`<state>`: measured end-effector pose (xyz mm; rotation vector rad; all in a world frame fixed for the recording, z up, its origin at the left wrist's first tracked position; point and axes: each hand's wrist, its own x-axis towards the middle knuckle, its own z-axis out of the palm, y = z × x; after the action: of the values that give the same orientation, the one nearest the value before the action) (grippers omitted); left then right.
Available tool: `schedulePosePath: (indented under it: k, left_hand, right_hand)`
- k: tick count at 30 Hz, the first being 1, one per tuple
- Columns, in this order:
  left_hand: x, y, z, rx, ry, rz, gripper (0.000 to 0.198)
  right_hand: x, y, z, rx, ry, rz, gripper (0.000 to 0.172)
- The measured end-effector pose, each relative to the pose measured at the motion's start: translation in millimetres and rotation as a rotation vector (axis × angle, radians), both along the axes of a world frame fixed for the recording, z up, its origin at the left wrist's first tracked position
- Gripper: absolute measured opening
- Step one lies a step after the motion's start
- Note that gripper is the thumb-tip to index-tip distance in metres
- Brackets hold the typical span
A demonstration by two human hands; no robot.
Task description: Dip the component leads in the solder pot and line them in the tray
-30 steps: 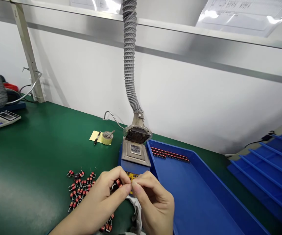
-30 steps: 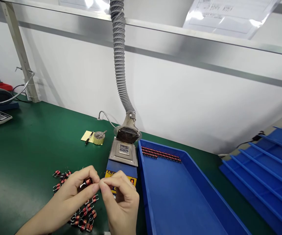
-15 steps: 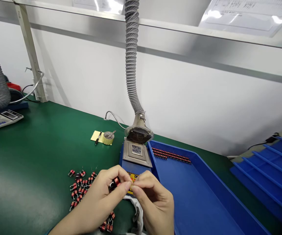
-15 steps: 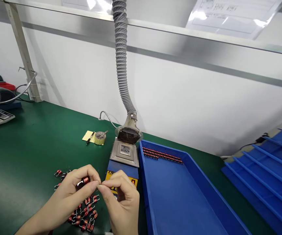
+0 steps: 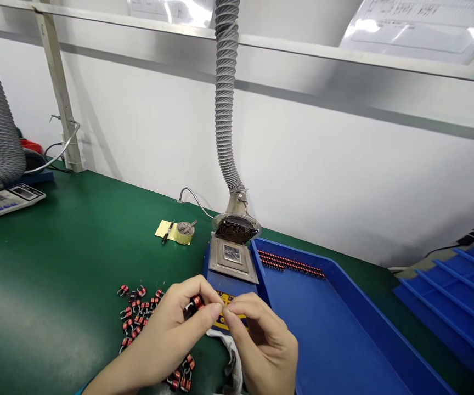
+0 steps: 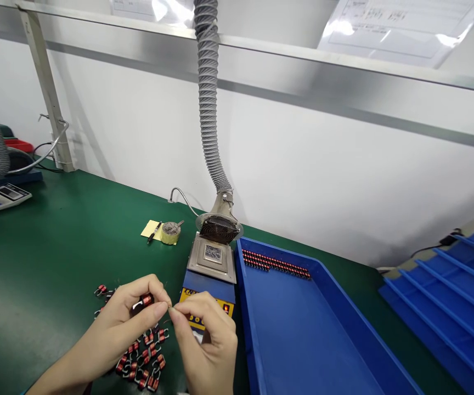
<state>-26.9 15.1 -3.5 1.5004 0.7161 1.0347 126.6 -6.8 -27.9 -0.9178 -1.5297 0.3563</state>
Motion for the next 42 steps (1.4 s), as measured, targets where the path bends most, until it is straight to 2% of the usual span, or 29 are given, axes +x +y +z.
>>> schedulePosePath:
  k: [4,7,11,13,16,18,20,22,24,26,29,31,32,34,35,37,39,40,42]
  left_hand:
    - [0.0,0.4,0.3,0.003,-0.005,0.016,0.021]
    - [-0.7,-0.4,0.5,0.013,0.021,0.009,0.021]
    - [-1.9,-2.9,3.2,0.036,0.089,-0.039,0.021]
    - [-2.0,-3.5,3.6,0.086,0.155,-0.039,0.022]
    - [-1.0,-2.8,0.0,0.241,0.278,-0.016,0.021]
    - [-0.1,-1.9,-4.0,0.409,0.341,0.004,0.02]
    - [0.2,-1.7,-7.1,0.568,0.36,0.037,0.02]
    - [-0.5,-2.1,-7.8,0.639,0.344,0.074,0.019]
    - [-2.2,-3.0,-6.4,0.611,0.33,0.092,0.018]
    - [-4.1,-3.8,-4.5,0.569,0.331,0.103,0.018]
    - [-5.4,-3.6,-3.6,0.581,0.333,0.11,0.018]
    - [-4.9,-2.4,-4.6,0.662,0.329,0.126,0.018]
    - [-4.3,-1.6,-5.4,0.725,0.337,0.142,0.018]
    - [-2.8,-0.3,-7.2,0.874,0.389,0.184,0.021]
    - [-2.1,0.0,-8.1,0.947,0.429,0.205,0.023]
    - [-0.9,0.1,-9.2,1.057,0.494,0.23,0.027]
    - [-0.5,-0.4,-9.2,1.089,0.504,0.252,0.028]
    - [-0.7,-0.8,-8.6,1.063,0.486,0.259,0.028]
    - [-2.0,-1.8,-6.6,0.949,0.426,0.242,0.024]
  right_hand:
    - [3.7,-2.8,1.3,-0.11,-0.054,0.131,0.014]
    - [7.3,-4.2,3.6,-0.049,-0.049,0.223,0.012]
    - [11.0,-4.0,5.3,0.149,-0.179,0.13,0.043]
    - [11.1,-4.2,5.2,0.196,-0.295,0.062,0.041]
    - [8.9,-5.6,4.0,0.146,-0.334,-0.011,0.021]
    - [6.6,-6.2,2.3,0.009,-0.251,-0.002,0.017]
    - [4.9,-6.1,0.3,-0.149,-0.041,0.091,0.029]
    - [5.0,-5.5,-0.9,-0.189,0.18,0.167,0.038]
    - [6.7,-5.1,-0.6,-0.084,0.223,0.171,0.031]
    - [8.5,-5.2,1.2,0.041,0.096,0.145,0.018]
    - [8.3,-5.1,4.3,0.156,-0.089,0.118,0.038]
    - [5.9,-5.2,5.0,0.209,-0.17,0.058,0.039]
    - [4.5,-5.4,4.8,0.215,-0.2,0.029,0.035]
    - [1.9,-5.9,3.2,0.146,-0.21,-0.011,0.02]
    - [1.1,-6.2,2.0,0.062,-0.18,-0.011,0.017]
    - [1.0,-6.3,-0.8,-0.171,-0.038,0.081,0.028]
    - [2.7,-5.6,-3.0,-0.345,0.16,0.249,0.039]
    - [4.1,-5.1,-3.6,-0.358,0.24,0.312,0.041]
    - [7.0,-4.0,-3.3,-0.249,0.281,0.293,0.036]
